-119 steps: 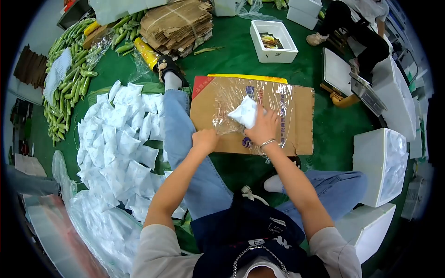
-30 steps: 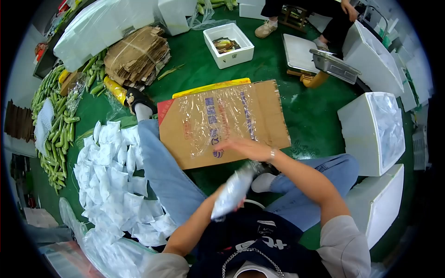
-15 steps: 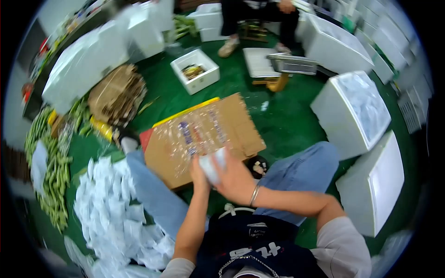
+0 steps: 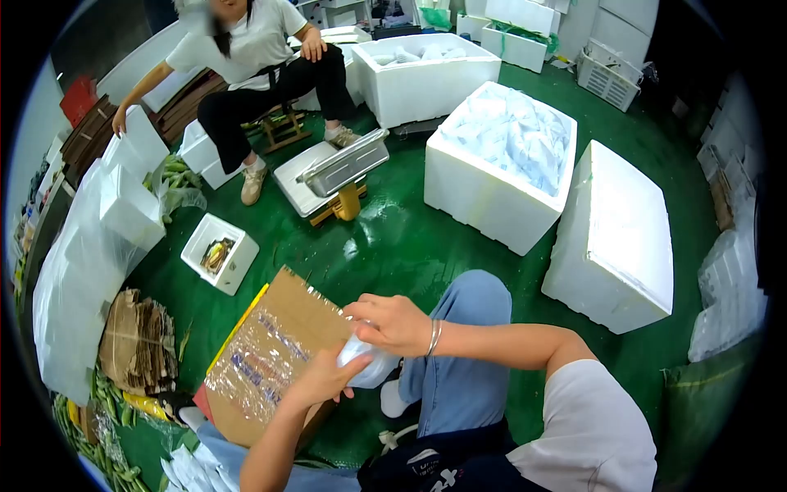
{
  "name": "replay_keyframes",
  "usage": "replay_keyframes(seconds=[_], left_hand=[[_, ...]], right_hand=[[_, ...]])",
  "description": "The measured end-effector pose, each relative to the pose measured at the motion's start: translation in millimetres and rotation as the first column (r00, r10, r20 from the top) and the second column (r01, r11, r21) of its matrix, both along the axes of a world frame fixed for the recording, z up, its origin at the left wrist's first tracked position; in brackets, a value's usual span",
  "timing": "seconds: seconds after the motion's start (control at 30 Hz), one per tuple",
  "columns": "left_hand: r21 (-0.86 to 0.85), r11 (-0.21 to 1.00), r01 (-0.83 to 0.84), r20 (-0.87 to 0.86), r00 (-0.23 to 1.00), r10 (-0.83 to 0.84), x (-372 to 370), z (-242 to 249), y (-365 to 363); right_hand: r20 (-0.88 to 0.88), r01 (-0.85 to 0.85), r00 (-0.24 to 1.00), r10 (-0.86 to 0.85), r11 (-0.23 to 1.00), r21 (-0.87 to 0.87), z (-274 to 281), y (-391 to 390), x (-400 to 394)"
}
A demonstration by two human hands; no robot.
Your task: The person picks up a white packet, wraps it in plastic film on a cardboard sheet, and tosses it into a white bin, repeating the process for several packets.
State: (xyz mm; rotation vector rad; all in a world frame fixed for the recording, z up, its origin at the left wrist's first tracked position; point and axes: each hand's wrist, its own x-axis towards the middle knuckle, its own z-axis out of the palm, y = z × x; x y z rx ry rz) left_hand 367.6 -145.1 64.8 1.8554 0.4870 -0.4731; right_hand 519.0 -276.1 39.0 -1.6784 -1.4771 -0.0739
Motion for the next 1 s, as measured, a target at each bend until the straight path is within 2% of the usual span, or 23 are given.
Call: replay_keyframes(seconds=[0.03,0.1,0.13,0.23,0.3,0.33,0.37,0.4,0.43,0.47,0.5,0.53,0.63,0.67,0.7,0.73,0.77,0.8,0.83,0.87,0.9,0.97,1.0], left_hand=[[0.007,1.0,0.014,0.003,1.0,-0.014,22,4,0],[0.509,0.861,-0.013,0.417,0.878,-0.233,61,8,-7],[0.509,0.861,0.002,0.416,0.875,-0.248,82,7,-12],[0.627,0.736,-0.257,0.753,0.444,-0.486,144,10,-22],[0.706,0.628,-0.329,0.709,0.326,-0.626,152,31,-20],[0.667,0.678,-0.308,0.744,0.327,-0.583,148,20,-17],[0.618,0.74,-0.266,0.774,0.367,-0.515,138,5,-9],[0.561,0.794,-0.234,0.797,0.41,-0.443,122,-11,2],[0.48,0.839,-0.256,0.784,0.554,-0.279,97,-28,14],[0.398,0.867,-0.299,0.731,0.674,-0.103,67,-47,28],[0.434,0.824,-0.365,0.646,0.763,-0.003,32,-64,45],[0.448,0.781,-0.435,0.565,0.815,0.131,-9,-94,70],[0.522,0.528,-0.67,0.517,0.741,0.428,-137,-129,114],[0.542,0.43,-0.722,0.52,0.69,0.503,-189,-143,130],[0.544,0.345,-0.765,0.575,0.639,0.51,-223,-135,132],[0.614,0.226,-0.756,0.497,0.593,0.634,-254,-115,119],[0.695,0.13,-0.708,0.471,0.585,0.66,-291,-103,108],[0.722,0.006,-0.691,0.509,0.538,0.671,-324,-96,97],[0.685,-0.088,-0.723,0.552,0.437,0.71,-349,-87,89],[0.656,-0.169,-0.735,0.548,0.31,0.777,-374,-83,77],[0.644,-0.218,-0.733,0.561,0.258,0.787,-409,-93,65],[0.719,-0.269,-0.641,0.483,0.182,0.857,-474,-123,36],[0.733,-0.274,-0.622,0.445,0.134,0.886,-480,-123,13]], right_hand=[[-0.155,-0.023,0.988,0.011,0.997,-0.078,0,-4,19],[-0.483,0.018,0.873,-0.066,0.995,-0.103,-4,-17,52],[-0.526,0.12,0.825,-0.205,0.974,-0.192,-12,-23,73],[-0.594,0.411,0.707,-0.383,0.907,-0.095,-19,-48,139],[-0.676,0.666,0.465,-0.571,0.729,-0.157,-14,-75,180],[-0.687,0.778,0.417,-0.594,0.624,-0.067,-51,-98,230],[-0.623,0.88,0.316,-0.716,0.466,-0.089,-39,-122,259],[-0.638,0.927,0.336,-0.693,0.364,0.094,-70,-156,315],[-0.589,0.95,0.31,-0.746,0.216,0.226,-75,-184,353],[-0.643,0.987,0.16,-0.749,0.135,0.087,-45,-207,362],[-0.486,0.962,0.175,-0.856,0.044,0.27,-42,-235,393],[-0.405,0.96,0.207,-0.891,0.106,0.259,-34,-258,411],[-0.1,0.936,0.332,-0.938,0.315,0.156,-36,-282,424],[0.086,0.94,0.341,-0.936,0.339,-0.037,-79,-311,460],[0.272,0.915,0.328,-0.905,0.376,0.148,-141,-336,510],[0.702,0.873,0.173,-0.691,0.437,0.216,-151,-340,532],[0.68,0.876,0.252,-0.689,0.461,0.142,-158,-331,553],[0.635,0.975,0.219,-0.741,0.136,-0.176,-118,-292,528],[0.754,0.945,0.165,-0.636,-0.116,-0.304,-77,-260,489],[0.907,0.975,0.15,-0.393,-0.093,-0.201,-89,-268,499],[0.551,0.886,-0.146,-0.822,-0.357,-0.297,-92,-233,493],[0.489,0.887,-0.168,-0.856,-0.348,-0.305,-60,-196,444],[0.578,0.919,-0.043,-0.815,-0.259,-0.296,-60,-198,449]])
